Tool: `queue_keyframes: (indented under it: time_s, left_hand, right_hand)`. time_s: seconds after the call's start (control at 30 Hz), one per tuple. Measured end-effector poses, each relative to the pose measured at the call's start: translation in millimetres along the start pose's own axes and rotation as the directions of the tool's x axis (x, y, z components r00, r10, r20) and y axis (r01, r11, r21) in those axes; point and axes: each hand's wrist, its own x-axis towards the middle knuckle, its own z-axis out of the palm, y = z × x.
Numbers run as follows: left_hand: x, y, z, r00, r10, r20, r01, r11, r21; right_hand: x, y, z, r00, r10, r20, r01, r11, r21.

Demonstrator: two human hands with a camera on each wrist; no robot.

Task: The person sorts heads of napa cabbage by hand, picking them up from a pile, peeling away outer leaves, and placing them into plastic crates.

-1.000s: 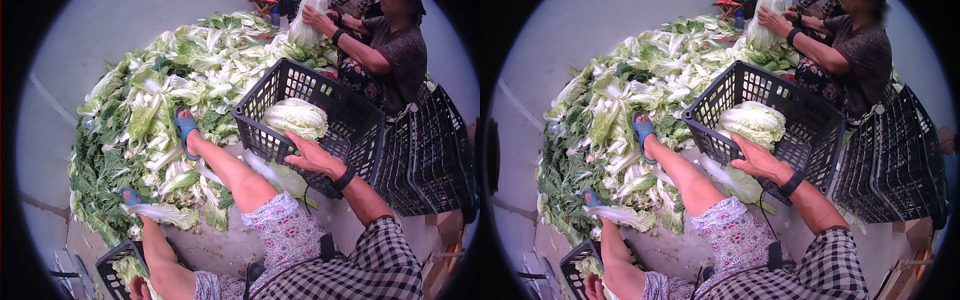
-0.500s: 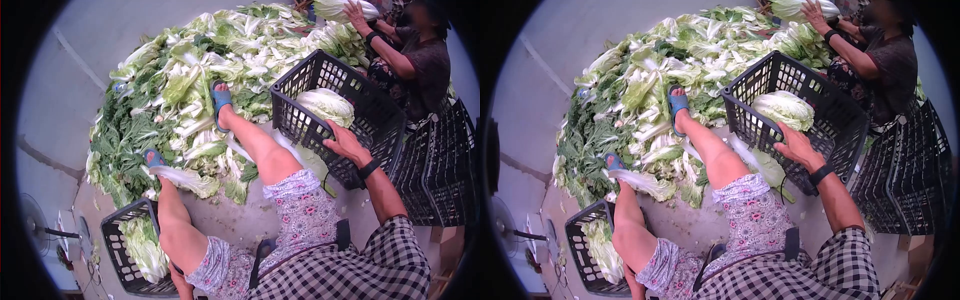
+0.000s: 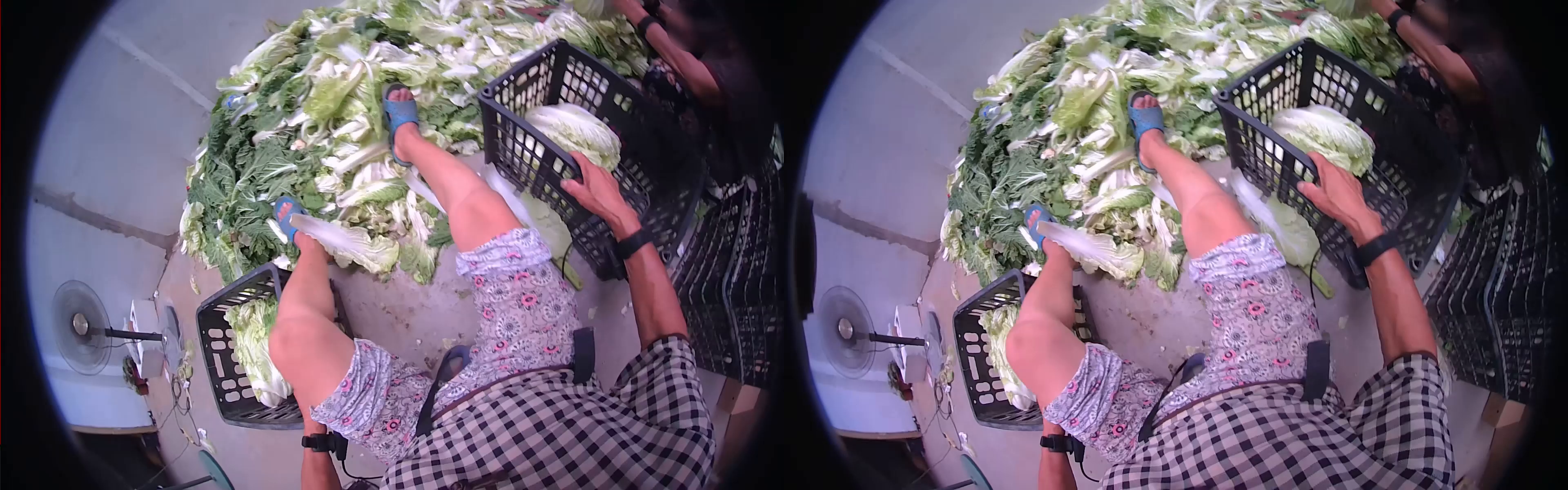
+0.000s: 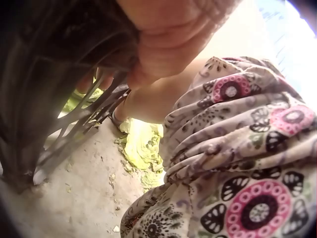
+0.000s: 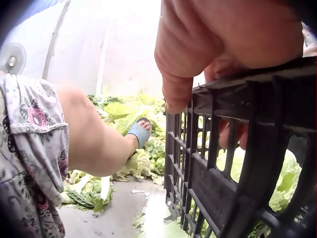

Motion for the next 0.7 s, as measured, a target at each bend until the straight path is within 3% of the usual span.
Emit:
queue_keyframes:
  time_s: [0.3, 0.57, 0.7]
  left_hand:
    - [1, 1, 1, 0.998, 0.057, -0.007, -0.056, 0.997, 0.059]
    - [-7, 1, -4, 0.998, 0.060, 0.009, -0.060, 0.995, 0.079]
    - [-11, 1, -4, 0.999, 0.049, 0.013, -0.049, 0.996, 0.075]
  right_hand:
    - [-2, -1, -4, 0.995, 0.081, 0.063, -0.080, 0.997, -0.009]
    - [-4, -3, 2, 0.998, 0.064, -0.024, -0.065, 0.997, -0.042]
    - [-5, -3, 3, 0.998, 0.067, 0.000, -0.067, 0.997, -0.023]
